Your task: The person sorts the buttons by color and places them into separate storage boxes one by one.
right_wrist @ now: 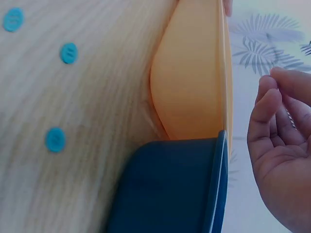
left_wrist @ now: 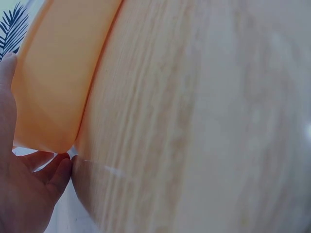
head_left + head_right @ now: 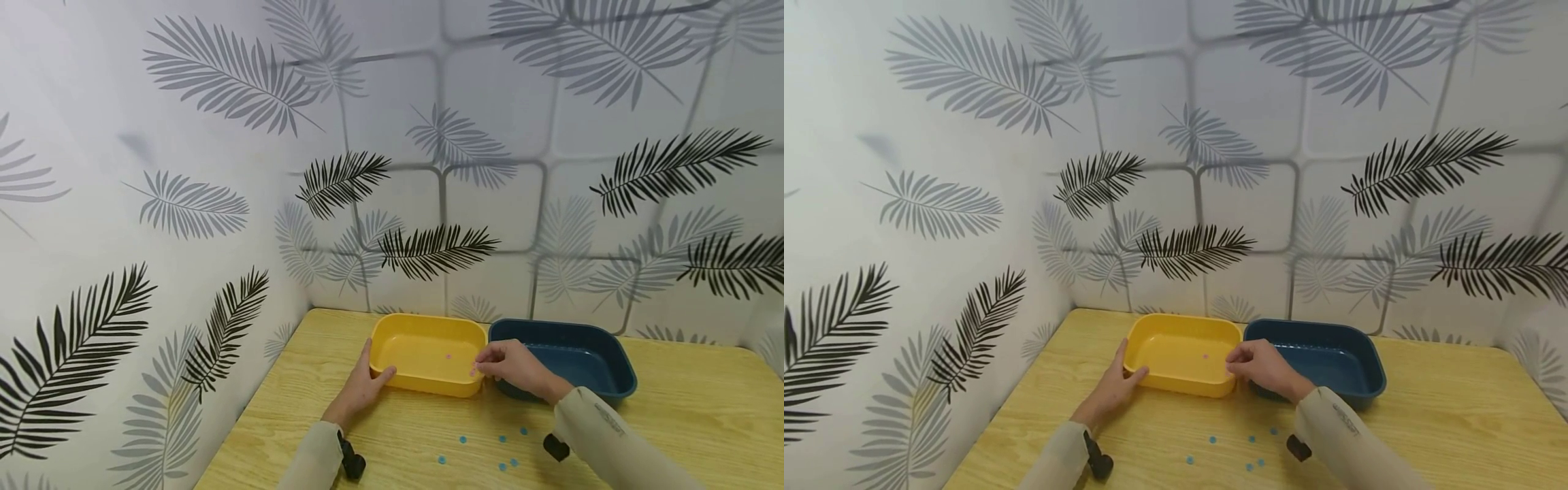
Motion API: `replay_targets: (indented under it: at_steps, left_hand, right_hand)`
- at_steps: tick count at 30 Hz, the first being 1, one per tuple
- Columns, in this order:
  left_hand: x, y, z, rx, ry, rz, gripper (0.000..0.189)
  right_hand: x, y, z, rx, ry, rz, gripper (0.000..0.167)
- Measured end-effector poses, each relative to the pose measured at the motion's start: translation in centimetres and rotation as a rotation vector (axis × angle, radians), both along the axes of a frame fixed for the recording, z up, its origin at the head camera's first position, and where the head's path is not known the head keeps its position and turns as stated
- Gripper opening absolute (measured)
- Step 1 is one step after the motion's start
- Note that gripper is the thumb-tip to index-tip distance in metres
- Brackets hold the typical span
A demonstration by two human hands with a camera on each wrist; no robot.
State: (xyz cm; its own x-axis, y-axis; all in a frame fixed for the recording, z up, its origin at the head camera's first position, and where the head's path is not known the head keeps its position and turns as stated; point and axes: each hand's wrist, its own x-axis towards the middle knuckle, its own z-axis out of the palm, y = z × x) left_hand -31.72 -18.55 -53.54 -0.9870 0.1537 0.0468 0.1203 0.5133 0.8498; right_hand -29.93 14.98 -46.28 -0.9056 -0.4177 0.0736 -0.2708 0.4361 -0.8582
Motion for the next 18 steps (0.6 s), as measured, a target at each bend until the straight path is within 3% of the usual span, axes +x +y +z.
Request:
replay_targets:
  at_steps: [9, 18]
  left_hand:
    - [0.0, -0.1, 0.1, -0.005, 0.013, -0.007, 0.088]
    - [0.1, 0.1, 0.2, -0.003, -0.013, 0.009, 0.087]
  right_hand:
    - [-2.4, -0.8, -0.4, 0.018, 0.011, -0.092, 0.020]
    - [-3.7, -1.5, -1.1, 0.031, 0.013, -0.145, 0.014]
